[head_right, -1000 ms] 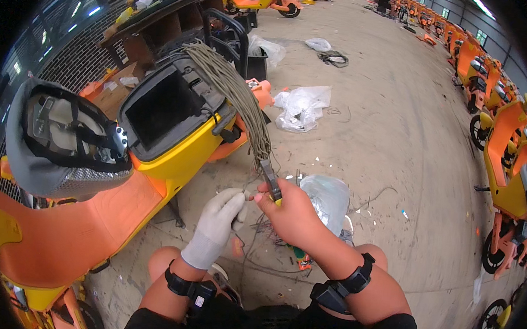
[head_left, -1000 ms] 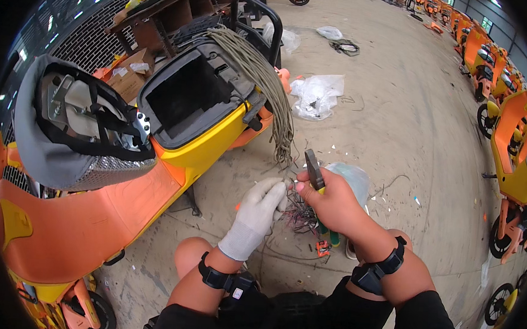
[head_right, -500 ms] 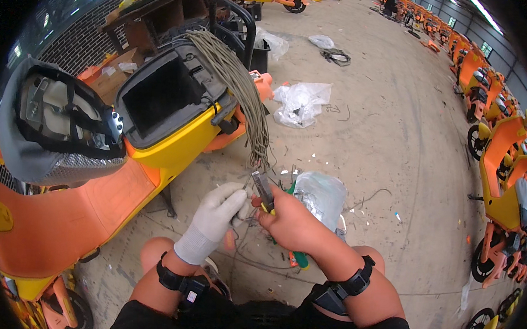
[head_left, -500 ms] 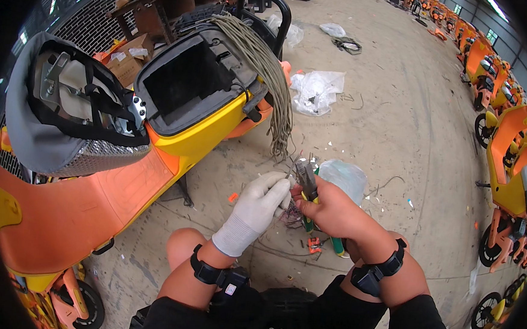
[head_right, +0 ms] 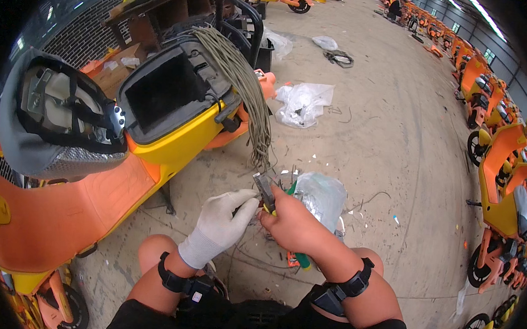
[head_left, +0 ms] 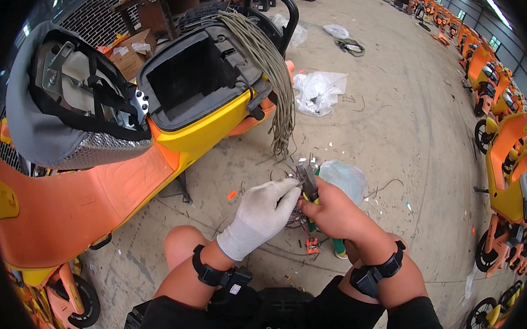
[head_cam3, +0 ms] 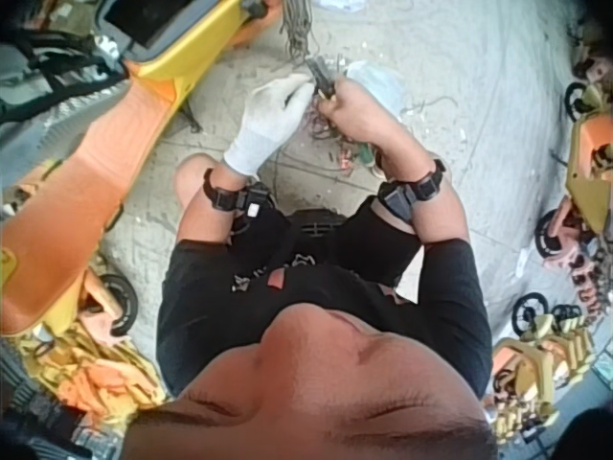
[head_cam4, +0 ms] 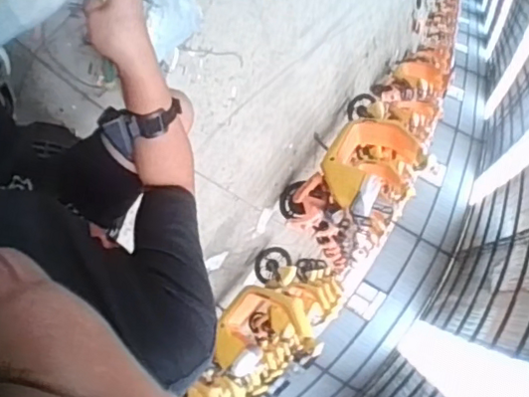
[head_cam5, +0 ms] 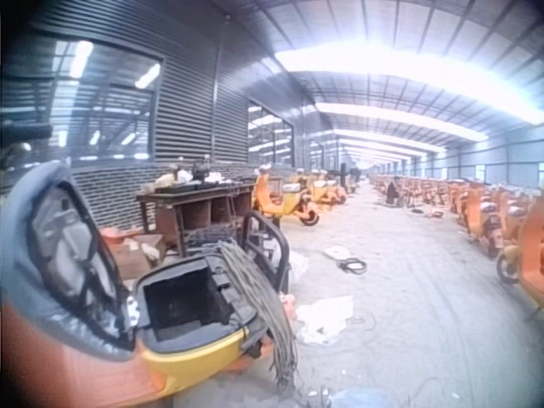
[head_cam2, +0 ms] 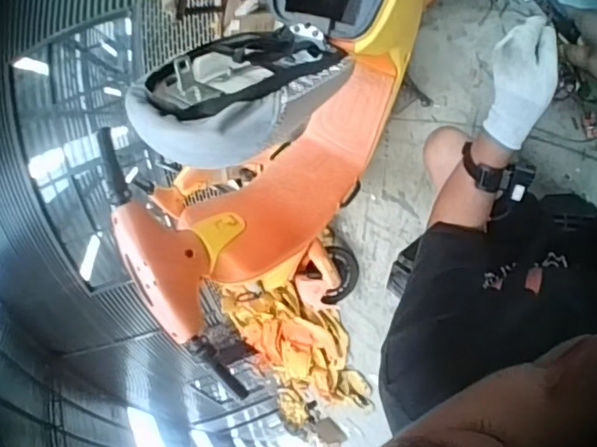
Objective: The person sits on the floor and uses pliers to cut and manipulate a bundle of wires on an orange scooter. They pull wires from a compartment, use the pliers to strip or cut specific wires, and handle the wiring harness by hand.
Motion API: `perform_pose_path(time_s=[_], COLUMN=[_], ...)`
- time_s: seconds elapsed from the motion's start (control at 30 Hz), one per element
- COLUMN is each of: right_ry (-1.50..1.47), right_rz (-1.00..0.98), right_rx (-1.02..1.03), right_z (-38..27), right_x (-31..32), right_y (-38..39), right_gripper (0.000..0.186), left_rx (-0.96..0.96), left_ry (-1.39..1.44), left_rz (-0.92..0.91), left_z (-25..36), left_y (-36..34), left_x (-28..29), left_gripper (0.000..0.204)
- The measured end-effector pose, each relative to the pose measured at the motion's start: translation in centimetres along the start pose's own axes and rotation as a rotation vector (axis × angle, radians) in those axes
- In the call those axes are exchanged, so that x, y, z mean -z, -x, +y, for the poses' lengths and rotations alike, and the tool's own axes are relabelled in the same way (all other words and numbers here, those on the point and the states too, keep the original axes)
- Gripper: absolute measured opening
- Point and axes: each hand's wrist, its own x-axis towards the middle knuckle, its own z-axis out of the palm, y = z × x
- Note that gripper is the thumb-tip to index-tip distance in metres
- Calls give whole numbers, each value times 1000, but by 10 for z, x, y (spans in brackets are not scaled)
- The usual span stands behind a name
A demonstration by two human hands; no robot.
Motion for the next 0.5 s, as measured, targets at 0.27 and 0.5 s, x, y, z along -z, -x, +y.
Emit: perform_pose_path(time_s=[0.27,0.5], right_ry=[129,139], right_rz=[-30,-15], right_rx=[-64,-43], right_z=[-10,-5], right_x=[1,-5], right_y=[0,0], right_gripper=[54,52], left_rx=[-206,-236], left_ry=[-168,-269], left_rz=[53,78], left_z=[-7,-3], left_y=[4,6], left_x=[-4,-5], left_gripper=[10,8])
